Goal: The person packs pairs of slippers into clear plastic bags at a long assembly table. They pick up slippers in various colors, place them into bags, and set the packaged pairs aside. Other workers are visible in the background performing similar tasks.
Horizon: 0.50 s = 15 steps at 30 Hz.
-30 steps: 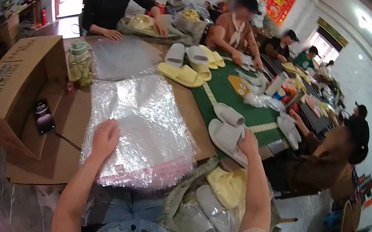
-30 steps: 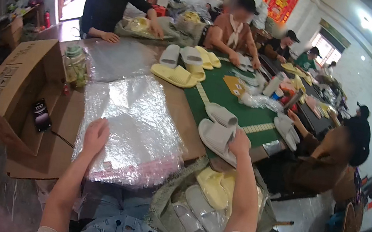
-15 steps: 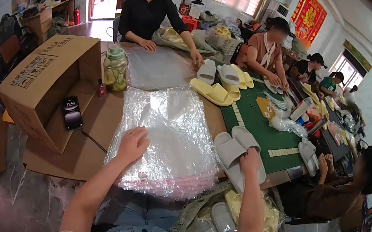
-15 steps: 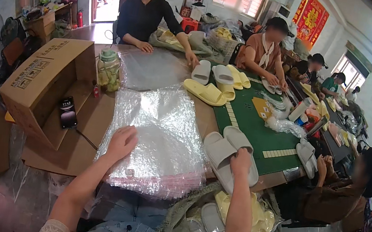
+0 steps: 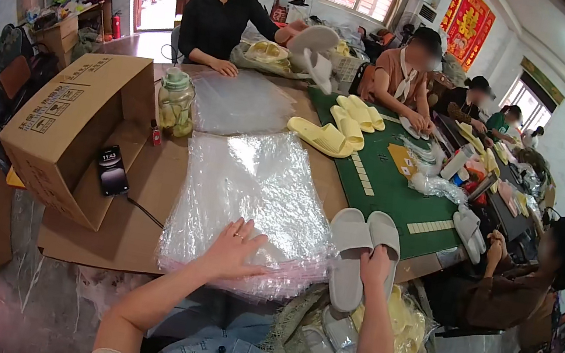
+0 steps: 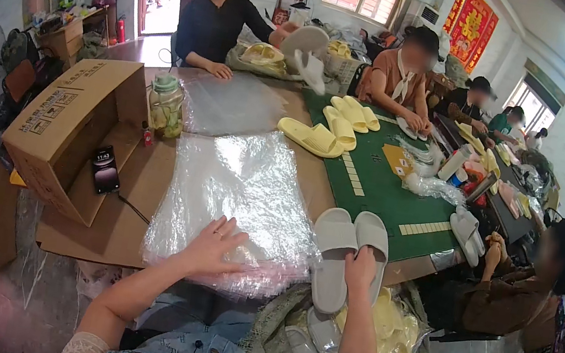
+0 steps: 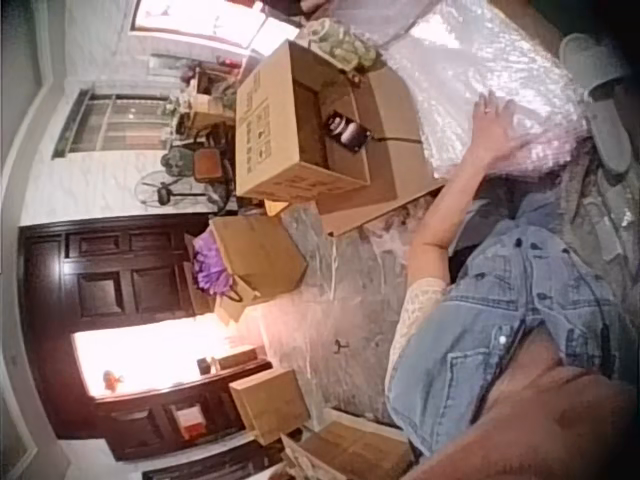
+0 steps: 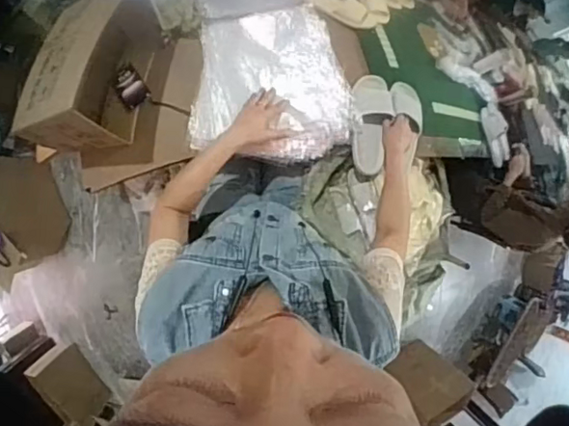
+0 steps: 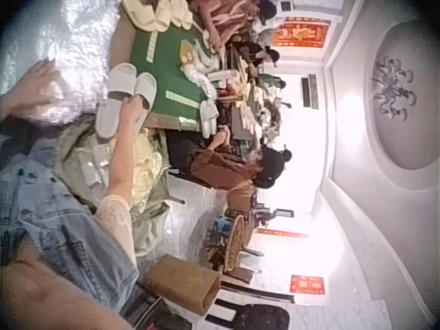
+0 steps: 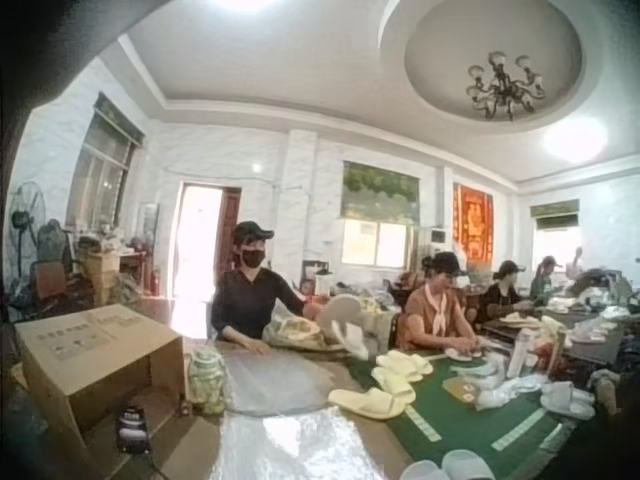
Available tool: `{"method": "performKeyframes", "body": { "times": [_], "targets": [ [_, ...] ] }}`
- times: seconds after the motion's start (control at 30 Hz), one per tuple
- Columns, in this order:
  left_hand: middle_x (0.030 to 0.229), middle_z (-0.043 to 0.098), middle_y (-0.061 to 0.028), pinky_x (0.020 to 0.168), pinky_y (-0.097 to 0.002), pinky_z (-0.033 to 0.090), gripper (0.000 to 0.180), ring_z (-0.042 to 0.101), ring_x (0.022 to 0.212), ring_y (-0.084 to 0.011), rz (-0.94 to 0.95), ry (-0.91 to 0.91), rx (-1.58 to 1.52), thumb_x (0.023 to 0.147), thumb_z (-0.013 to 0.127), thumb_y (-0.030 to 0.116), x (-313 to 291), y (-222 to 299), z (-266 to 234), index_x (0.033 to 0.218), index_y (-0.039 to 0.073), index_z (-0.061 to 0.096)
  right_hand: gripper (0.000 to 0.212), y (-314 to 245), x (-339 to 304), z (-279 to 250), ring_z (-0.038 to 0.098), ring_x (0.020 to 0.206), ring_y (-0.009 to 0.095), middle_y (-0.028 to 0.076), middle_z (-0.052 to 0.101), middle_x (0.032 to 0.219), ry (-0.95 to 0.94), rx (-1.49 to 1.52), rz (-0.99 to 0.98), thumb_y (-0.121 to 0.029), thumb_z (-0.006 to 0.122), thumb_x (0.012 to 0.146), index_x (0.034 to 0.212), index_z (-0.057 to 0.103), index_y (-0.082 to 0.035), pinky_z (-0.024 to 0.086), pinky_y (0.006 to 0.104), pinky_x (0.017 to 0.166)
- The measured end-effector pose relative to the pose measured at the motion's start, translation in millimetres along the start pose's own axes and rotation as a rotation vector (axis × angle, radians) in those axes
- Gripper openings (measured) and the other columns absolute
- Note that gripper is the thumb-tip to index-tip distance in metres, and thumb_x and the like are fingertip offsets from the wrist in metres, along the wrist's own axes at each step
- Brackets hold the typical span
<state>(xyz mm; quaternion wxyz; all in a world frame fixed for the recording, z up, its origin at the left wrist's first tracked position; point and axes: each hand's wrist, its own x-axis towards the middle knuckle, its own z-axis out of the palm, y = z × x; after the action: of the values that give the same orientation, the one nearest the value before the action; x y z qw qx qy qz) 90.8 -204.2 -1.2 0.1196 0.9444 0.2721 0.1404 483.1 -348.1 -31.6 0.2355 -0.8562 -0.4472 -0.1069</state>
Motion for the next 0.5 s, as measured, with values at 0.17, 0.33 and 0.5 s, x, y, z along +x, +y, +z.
{"method": "performKeyframes", "body": {
  "times": [0.17, 0.33, 0.5],
  "targets": [
    [0.149, 0.043, -0.0268, 0.119, -0.0495, 0.026, 0.052, 0.034, 0.141, -0.0490, -0.016, 0.050, -0.278, 0.100, 0.050, 0.041, 5.6, -26.3, 20.2, 0.145, 0.014, 0.050, 0.021, 9.6, -6.7, -6.6, 0.059, 0.079, 0.044, 0.024, 0.060, 0.087, 0.088, 0.118, 0.022, -0.017, 0.061, 0.086, 0.092, 0.057, 0.002, 0.045, 0.0522, 0.070],
    [0.147, 0.047, -0.0255, 0.119, -0.0479, 0.026, 0.046, 0.037, 0.139, -0.0464, -0.042, 0.065, -0.425, 0.103, 0.044, 0.032, 9.5, -22.0, 11.3, 0.145, 0.014, 0.050, 0.023, -0.9, -18.5, -59.2, 0.064, 0.083, 0.033, 0.018, 0.063, 0.091, 0.157, 0.553, 0.078, -0.016, 0.062, 0.088, 0.100, 0.060, 0.004, 0.048, 0.0438, 0.074],
    [0.147, 0.045, -0.0271, 0.119, -0.0488, 0.026, 0.043, 0.036, 0.141, -0.0429, -0.087, 0.042, -0.383, 0.104, 0.042, 0.028, 9.4, -2.1, -11.7, 0.143, 0.012, 0.052, 0.036, -82.1, -48.9, -129.5, 0.064, 0.108, 0.033, 0.018, 0.067, 0.112, 0.076, 0.642, -0.247, -0.011, 0.064, 0.086, 0.120, 0.063, 0.001, 0.048, 0.0388, 0.092]
  ]
}}
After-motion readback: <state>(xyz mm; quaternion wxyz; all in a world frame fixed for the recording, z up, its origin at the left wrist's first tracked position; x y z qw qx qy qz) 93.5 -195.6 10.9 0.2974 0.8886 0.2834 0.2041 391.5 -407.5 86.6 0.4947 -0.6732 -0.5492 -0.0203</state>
